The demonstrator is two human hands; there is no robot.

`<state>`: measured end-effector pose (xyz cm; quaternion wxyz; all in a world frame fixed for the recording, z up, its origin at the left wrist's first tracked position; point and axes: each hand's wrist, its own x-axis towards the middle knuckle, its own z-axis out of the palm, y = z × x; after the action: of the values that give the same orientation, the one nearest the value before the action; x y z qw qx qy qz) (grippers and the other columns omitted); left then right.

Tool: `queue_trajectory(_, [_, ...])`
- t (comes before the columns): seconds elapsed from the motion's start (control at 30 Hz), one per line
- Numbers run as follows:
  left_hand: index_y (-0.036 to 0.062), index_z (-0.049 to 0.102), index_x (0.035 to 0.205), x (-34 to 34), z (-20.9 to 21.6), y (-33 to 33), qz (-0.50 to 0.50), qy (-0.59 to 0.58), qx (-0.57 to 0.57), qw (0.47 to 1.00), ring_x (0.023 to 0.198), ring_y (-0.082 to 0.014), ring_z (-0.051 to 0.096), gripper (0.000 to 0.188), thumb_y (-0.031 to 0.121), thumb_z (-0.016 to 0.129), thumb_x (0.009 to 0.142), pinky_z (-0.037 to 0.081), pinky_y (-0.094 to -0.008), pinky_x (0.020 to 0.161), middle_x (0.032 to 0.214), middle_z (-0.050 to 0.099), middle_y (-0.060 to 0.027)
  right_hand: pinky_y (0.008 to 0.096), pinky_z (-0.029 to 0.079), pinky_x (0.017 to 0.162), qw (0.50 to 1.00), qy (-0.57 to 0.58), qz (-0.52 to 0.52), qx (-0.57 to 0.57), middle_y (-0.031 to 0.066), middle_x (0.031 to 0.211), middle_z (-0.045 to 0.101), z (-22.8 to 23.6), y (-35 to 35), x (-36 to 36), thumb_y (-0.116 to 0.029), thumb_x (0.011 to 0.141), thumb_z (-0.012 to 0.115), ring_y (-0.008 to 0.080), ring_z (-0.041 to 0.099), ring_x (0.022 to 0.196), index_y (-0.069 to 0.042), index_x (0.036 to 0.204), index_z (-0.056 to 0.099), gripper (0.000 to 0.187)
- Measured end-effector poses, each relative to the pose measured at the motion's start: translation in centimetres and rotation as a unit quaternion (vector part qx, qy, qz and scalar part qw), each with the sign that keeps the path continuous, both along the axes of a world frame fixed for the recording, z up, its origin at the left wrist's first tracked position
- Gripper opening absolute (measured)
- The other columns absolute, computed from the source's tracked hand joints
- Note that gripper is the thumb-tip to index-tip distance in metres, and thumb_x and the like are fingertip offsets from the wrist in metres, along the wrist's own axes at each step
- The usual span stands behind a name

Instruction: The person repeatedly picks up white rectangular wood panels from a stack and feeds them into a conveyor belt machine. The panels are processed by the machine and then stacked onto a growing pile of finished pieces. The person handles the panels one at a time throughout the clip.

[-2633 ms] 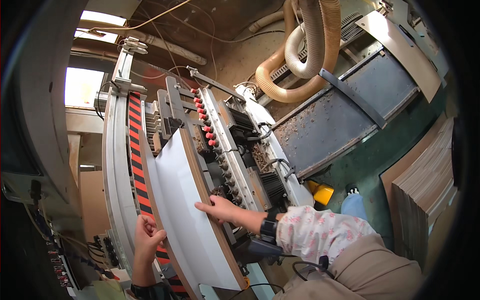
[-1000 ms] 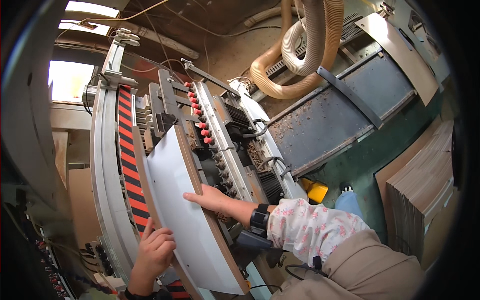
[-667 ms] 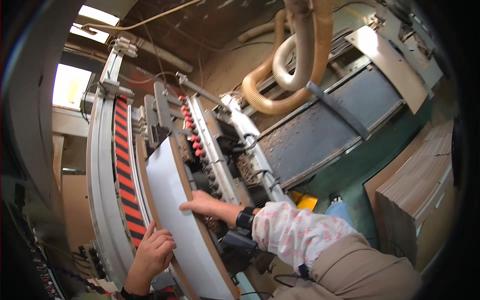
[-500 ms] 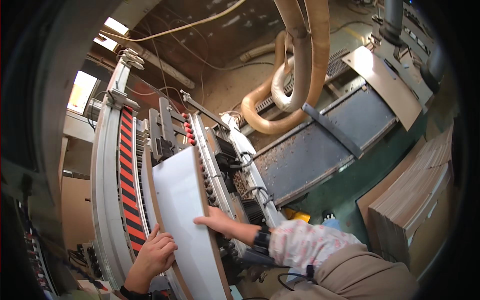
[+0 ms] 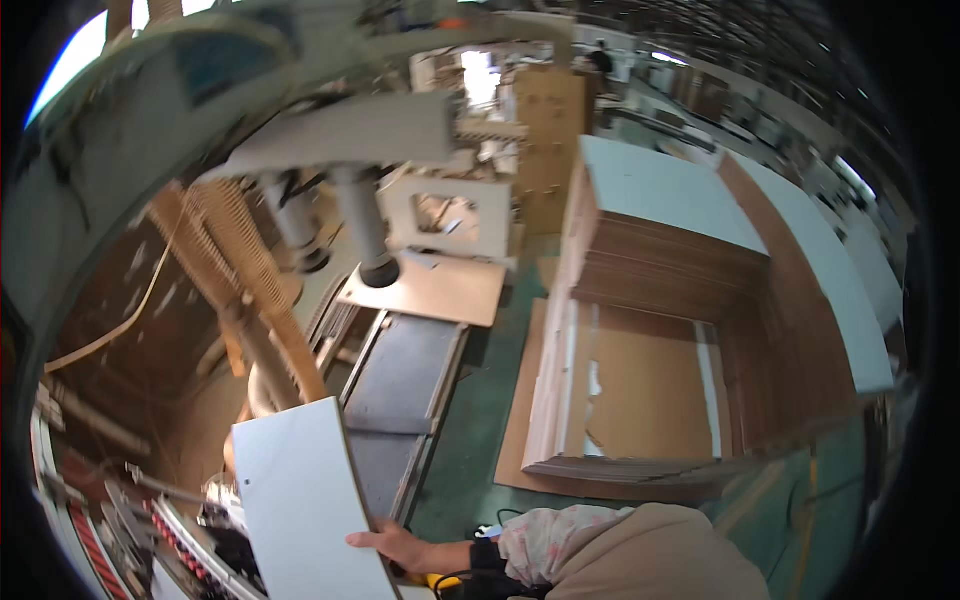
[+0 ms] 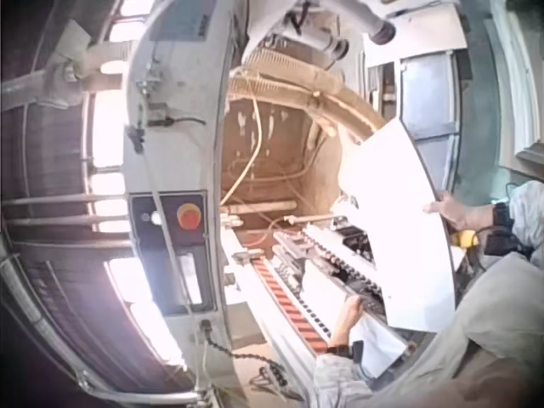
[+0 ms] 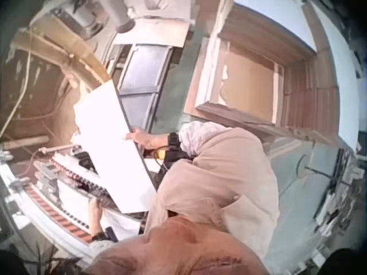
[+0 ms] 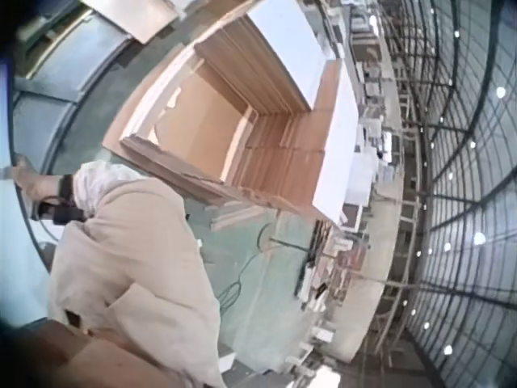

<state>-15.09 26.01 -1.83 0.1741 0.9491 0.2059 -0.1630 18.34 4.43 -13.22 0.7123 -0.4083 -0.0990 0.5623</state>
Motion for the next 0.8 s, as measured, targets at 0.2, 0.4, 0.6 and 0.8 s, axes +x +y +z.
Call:
queue_trajectory(0.2, [-0.0011, 0.057, 0.101, -0.5, -3.4, 1.4, 0.017, 0.001, 0.018, 1.000, 0.084, -0.0319, 0.056, 0.028, 0.013, 0.060, 0.076, 0.045, -0.0381, 0.074, 0.093, 0.056, -0.0196, 0.0311, 0.042, 0.085, 0.957, 0.025, -0.285, 0.043, 0.0101, 0.106, 0.055, 0.4, -11.9, 3.1, -0.018, 0.078, 0.060, 0.0170, 0.052, 0.099, 0.003, 0.113, 0.047, 0.044])
queue_trajectory(0.4, [0.0051, 0.033, 0.129, 10.0, 1.6, -13.6, 0.272, -0.003, -0.480, 0.834, 0.101, -0.0282, 0.052, 0.054, 0.031, 0.053, 0.086, 0.046, -0.0351, 0.080, 0.117, 0.048, -0.0158, 0.0303, 0.047, 0.074, 0.859, 0.050, -0.504, 0.068, 0.0077, 0.097, 0.057, 1.3, -21.8, 6.1, -0.014, 0.076, 0.062, 0.0170, 0.056, 0.086, 0.002, 0.107, 0.050, 0.037])
queue_trajectory(0.6, [0.0032, 0.024, 0.132, 27.6, -5.3, -21.5, 0.370, -0.007, -0.627, 0.686, 0.111, -0.0394, 0.043, 0.068, 0.050, 0.043, 0.086, 0.042, -0.0512, 0.086, 0.124, 0.042, -0.0199, 0.0303, 0.047, 0.069, 0.752, 0.014, -0.655, 0.072, 0.0056, 0.093, 0.057, 0.2, -29.1, 11.3, -0.012, 0.076, 0.062, 0.0167, 0.056, 0.082, 0.001, 0.101, 0.052, 0.030])
queue_trajectory(0.8, [-0.0003, 0.040, 0.117, 45.3, -16.3, -30.0, 0.209, 0.061, -0.568, 0.794, 0.067, -0.0270, 0.060, 0.050, 0.039, 0.049, 0.087, 0.050, -0.0318, 0.050, 0.097, 0.057, -0.0229, 0.0293, 0.046, 0.069, 0.656, 0.049, -0.752, 0.046, 0.0068, 0.095, 0.057, -5.2, -38.9, 17.7, -0.009, 0.074, 0.064, 0.0178, 0.056, 0.082, 0.000, 0.103, 0.051, 0.033])
